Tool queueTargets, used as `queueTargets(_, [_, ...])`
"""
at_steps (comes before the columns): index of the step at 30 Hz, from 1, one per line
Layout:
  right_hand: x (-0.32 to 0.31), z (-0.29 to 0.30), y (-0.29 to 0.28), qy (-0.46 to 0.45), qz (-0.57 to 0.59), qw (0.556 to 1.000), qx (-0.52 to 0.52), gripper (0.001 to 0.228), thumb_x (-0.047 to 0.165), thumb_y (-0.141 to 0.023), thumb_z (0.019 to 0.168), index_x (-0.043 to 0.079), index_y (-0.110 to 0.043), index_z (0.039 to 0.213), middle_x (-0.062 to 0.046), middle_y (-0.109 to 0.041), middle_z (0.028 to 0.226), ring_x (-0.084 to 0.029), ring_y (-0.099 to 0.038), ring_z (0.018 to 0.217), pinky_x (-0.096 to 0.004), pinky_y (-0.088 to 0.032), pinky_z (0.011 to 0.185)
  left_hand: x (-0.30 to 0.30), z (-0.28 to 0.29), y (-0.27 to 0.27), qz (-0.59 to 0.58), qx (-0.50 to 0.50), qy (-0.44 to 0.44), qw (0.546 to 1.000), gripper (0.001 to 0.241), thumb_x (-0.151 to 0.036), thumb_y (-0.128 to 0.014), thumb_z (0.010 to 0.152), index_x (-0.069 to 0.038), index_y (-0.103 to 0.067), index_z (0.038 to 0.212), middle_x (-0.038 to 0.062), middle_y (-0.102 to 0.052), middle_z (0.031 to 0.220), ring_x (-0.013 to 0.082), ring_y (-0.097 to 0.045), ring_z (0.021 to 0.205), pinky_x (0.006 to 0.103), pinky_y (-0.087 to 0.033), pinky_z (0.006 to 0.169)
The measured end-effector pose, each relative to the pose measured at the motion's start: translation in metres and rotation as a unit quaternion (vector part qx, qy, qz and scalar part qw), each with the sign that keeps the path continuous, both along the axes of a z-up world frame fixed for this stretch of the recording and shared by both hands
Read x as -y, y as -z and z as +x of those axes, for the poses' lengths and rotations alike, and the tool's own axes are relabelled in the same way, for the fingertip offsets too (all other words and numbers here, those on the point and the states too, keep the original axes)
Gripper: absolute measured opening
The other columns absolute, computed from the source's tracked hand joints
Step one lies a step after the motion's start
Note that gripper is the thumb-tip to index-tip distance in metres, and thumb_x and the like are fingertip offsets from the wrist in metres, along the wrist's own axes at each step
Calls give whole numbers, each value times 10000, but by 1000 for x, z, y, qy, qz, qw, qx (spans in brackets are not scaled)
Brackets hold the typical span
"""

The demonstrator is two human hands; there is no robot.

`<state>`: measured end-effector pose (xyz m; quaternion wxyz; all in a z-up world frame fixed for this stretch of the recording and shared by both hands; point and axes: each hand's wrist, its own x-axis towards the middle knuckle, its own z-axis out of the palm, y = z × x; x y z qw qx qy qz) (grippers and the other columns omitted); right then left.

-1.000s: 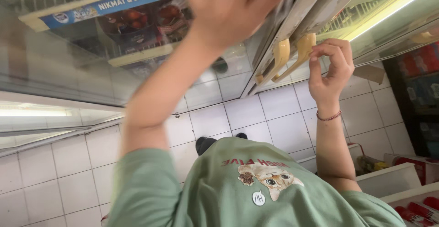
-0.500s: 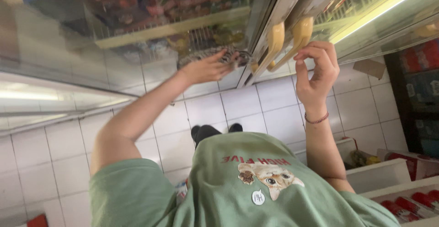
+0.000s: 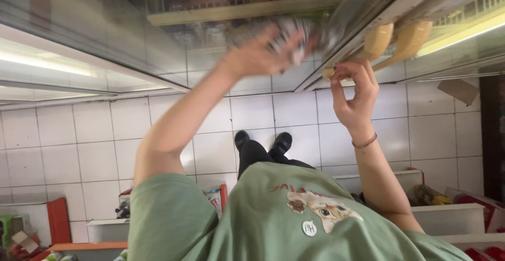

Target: The person cleans the glass doors of commercial refrigerators in a store. They spray a green cleaning liquid onto the glass and wipe it with a checkered cloth, moving between different refrigerator units.

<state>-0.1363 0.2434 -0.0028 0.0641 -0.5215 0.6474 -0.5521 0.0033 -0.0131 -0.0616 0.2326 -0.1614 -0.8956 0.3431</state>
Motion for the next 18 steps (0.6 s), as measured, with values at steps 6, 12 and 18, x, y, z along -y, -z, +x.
queueTargets(6, [-2,33,16,28,41,999,7,247,-132,-635,895,-31,-623,1120,-111,-618,1066,-174,-674,890,-280,-550,834,-7,72,142,28,364,-36,930,372,-161,-622,929,-70,-669,1287,57,-506,1539,205,-404,1476,507,-250,1272])
queueTargets(12, [7,78,43,48,98,994,14,253,-127,-649,886,-20,-634,1114,-112,-645,1067,-168,-682,854,-278,-530,807,30,129,29,69,9,-29,997,406,-219,-615,993,-196,-650,1397,2,-480,1589,156,-426,1498,561,-301,1222])
queueTargets(18, [31,142,52,69,113,991,11,263,-131,-639,885,-15,-648,1122,-118,-647,1067,-174,-671,841,-284,-522,801,89,232,-85,53,-303,-152,939,320,-322,-784,1039,-343,-685,1343,-8,-551,1504,325,-430,1428,510,-355,1227])
